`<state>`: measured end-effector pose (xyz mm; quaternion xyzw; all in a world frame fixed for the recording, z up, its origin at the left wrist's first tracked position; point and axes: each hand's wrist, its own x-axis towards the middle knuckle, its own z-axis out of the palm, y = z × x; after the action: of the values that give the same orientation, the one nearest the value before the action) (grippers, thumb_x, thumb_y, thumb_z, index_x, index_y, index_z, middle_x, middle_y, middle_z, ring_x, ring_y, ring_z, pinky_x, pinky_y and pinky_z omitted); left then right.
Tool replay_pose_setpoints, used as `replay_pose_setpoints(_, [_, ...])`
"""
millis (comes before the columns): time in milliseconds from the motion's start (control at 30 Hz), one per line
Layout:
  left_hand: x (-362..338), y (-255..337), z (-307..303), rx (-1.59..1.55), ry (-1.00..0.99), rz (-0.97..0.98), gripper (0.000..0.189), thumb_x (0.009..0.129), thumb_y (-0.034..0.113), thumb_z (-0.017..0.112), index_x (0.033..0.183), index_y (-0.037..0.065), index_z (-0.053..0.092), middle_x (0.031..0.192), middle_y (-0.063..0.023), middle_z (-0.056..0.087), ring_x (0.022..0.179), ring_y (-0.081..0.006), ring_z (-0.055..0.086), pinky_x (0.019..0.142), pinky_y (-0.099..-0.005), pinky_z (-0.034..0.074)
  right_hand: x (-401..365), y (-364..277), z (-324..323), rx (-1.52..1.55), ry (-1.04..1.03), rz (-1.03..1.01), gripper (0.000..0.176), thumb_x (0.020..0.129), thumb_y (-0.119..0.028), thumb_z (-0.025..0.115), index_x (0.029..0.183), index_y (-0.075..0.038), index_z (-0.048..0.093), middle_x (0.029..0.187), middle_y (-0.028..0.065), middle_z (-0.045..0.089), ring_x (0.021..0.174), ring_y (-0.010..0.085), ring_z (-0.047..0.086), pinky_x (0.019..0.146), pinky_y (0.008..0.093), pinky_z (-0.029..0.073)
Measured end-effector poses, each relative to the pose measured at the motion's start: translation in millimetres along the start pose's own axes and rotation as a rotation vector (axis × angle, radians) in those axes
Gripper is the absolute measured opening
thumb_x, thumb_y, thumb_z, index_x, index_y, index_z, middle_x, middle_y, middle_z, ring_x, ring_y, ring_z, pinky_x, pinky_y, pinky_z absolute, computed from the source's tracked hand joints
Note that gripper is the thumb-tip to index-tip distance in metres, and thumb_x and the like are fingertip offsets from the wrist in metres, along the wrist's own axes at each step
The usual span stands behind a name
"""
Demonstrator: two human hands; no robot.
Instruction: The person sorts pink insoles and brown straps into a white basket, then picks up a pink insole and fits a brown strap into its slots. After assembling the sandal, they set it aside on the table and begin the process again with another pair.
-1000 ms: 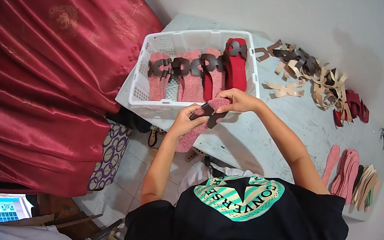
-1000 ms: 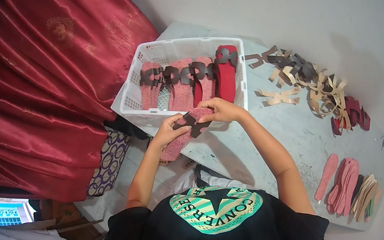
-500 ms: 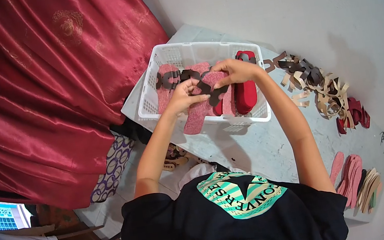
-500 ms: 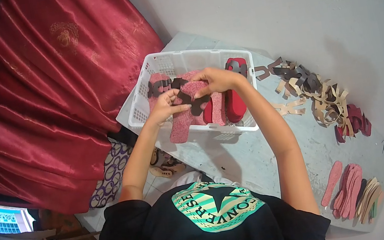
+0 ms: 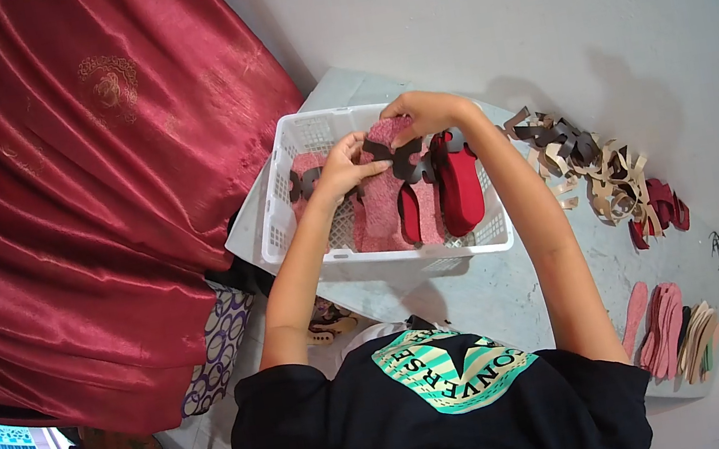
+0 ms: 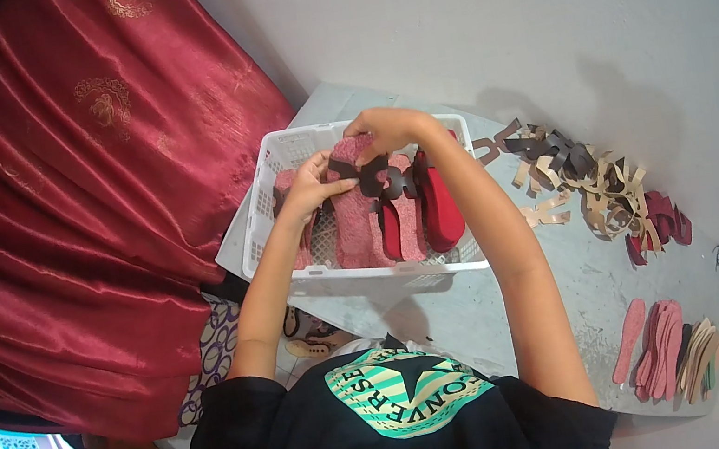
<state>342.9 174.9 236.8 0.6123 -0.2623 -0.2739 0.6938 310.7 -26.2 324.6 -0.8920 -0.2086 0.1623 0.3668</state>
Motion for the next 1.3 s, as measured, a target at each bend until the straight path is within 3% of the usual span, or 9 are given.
replay_pose_setpoints(167, [2, -60, -16, 0.025, -0.007, -0.106, 0.049, 0.067, -0.007, 0.070, 0.109, 0.001, 0.047, 0.093, -0.0049, 0.061, 0.084, -0.0118, 0.059, 0.075, -0.0248, 0.049, 30, 47, 40, 0.000, -0.064, 0.127, 0.035, 0.069, -0.017, 0.072, 0.097, -0.001, 0.059, 0.084, 0.0080, 0.064, 0.066, 0.0142, 0.059, 0.060, 0.0290, 0.050])
replay_pose_setpoints(267, [0, -92, -26, 0.050, 0.062, -0.221, 0.060, 0.063, -0.007, 0.072, 0.114, -0.004, 0.041, 0.095, -0.0078, 0.060, 0.087, -0.0134, 0.058, 0.077, -0.0268, 0.048, 52, 87, 71, -0.230, -0.006, -0.050, 0.044, 0.068, -0.019, 0.072, 0.106, -0.003, 0.057, 0.089, 0.0114, 0.064, 0.068, 0.0186, 0.061, 0.058, 0.0303, 0.051])
replay_pose_setpoints(333, [-5, -99, -28, 0.059, 0.105, -0.268, 0.068, 0.062, -0.006, 0.073, 0.120, -0.004, 0.037, 0.097, -0.0105, 0.060, 0.088, -0.0150, 0.059, 0.075, -0.0278, 0.050, 56, 87, 84, 0.000, -0.095, 0.241, 0.055, 0.067, -0.022, 0.073, 0.114, -0.003, 0.053, 0.092, 0.0147, 0.063, 0.071, 0.0226, 0.061, 0.064, 0.0319, 0.051])
replay_pose_setpoints(433, [-2, -113, -34, 0.031, 0.161, -0.316, 0.069, 0.062, -0.006, 0.073, 0.121, -0.002, 0.037, 0.095, -0.0106, 0.060, 0.088, -0.0158, 0.059, 0.073, -0.0284, 0.050, 60, 91, 91, -0.088, -0.050, 0.219, 0.060, 0.066, -0.024, 0.073, 0.118, -0.004, 0.051, 0.102, 0.0172, 0.060, 0.084, 0.0267, 0.060, 0.076, 0.0349, 0.048])
replay_pose_setpoints(533, [5, -129, -35, 0.017, 0.203, -0.251, 0.069, 0.060, -0.004, 0.076, 0.118, 0.002, 0.039, 0.091, -0.0090, 0.058, 0.084, -0.0157, 0.059, 0.070, -0.0285, 0.051, 74, 125, 104, -0.217, 0.031, 0.088, 0.057, 0.067, -0.024, 0.072, 0.117, -0.005, 0.052, 0.107, 0.0189, 0.057, 0.097, 0.0313, 0.056, 0.085, 0.0376, 0.044])
replay_pose_setpoints(633, [11, -144, -36, 0.181, 0.290, -0.201, 0.066, 0.060, -0.006, 0.075, 0.113, 0.002, 0.037, 0.085, -0.0058, 0.053, 0.077, -0.0130, 0.056, 0.066, -0.0249, 0.052, 76, 130, 106, -0.265, 0.029, 0.161, 0.054, 0.068, -0.022, 0.071, 0.117, -0.008, 0.052, 0.112, 0.0196, 0.053, 0.103, 0.0344, 0.052, 0.087, 0.0385, 0.042])
replay_pose_setpoints(867, [16, -179, -43, 0.391, 0.490, -0.156, 0.066, 0.052, 0.002, 0.082, 0.101, 0.006, 0.039, 0.081, -0.0016, 0.044, 0.068, -0.0097, 0.046, 0.058, -0.0224, 0.043, 84, 128, 122, -0.279, 0.148, 0.254, 0.050, 0.068, -0.016, 0.070, 0.114, -0.011, 0.053, 0.112, 0.0194, 0.046, 0.099, 0.0370, 0.052, 0.084, 0.0399, 0.044])
replay_pose_setpoints(1067, [17, -166, -34, 0.292, 0.602, -0.324, 0.063, 0.050, 0.004, 0.083, 0.098, 0.005, 0.042, 0.080, 0.0010, 0.039, 0.071, -0.0105, 0.039, 0.065, -0.0249, 0.041, 84, 119, 127, -0.321, 0.220, 0.361, 0.048, 0.065, -0.015, 0.072, 0.111, -0.012, 0.055, 0.110, 0.0188, 0.045, 0.099, 0.0369, 0.052, 0.082, 0.0404, 0.045])
replay_pose_setpoints(1300, [25, -176, -37, 0.157, 0.650, -0.527, 0.066, 0.050, 0.002, 0.082, 0.104, 0.001, 0.045, 0.088, -0.0039, 0.047, 0.079, -0.0134, 0.047, 0.072, -0.0260, 0.042, 96, 143, 135, -0.303, 0.226, 0.354, 0.050, 0.064, -0.016, 0.074, 0.110, -0.009, 0.056, 0.110, 0.0203, 0.046, 0.100, 0.0378, 0.051, 0.083, 0.0405, 0.045])
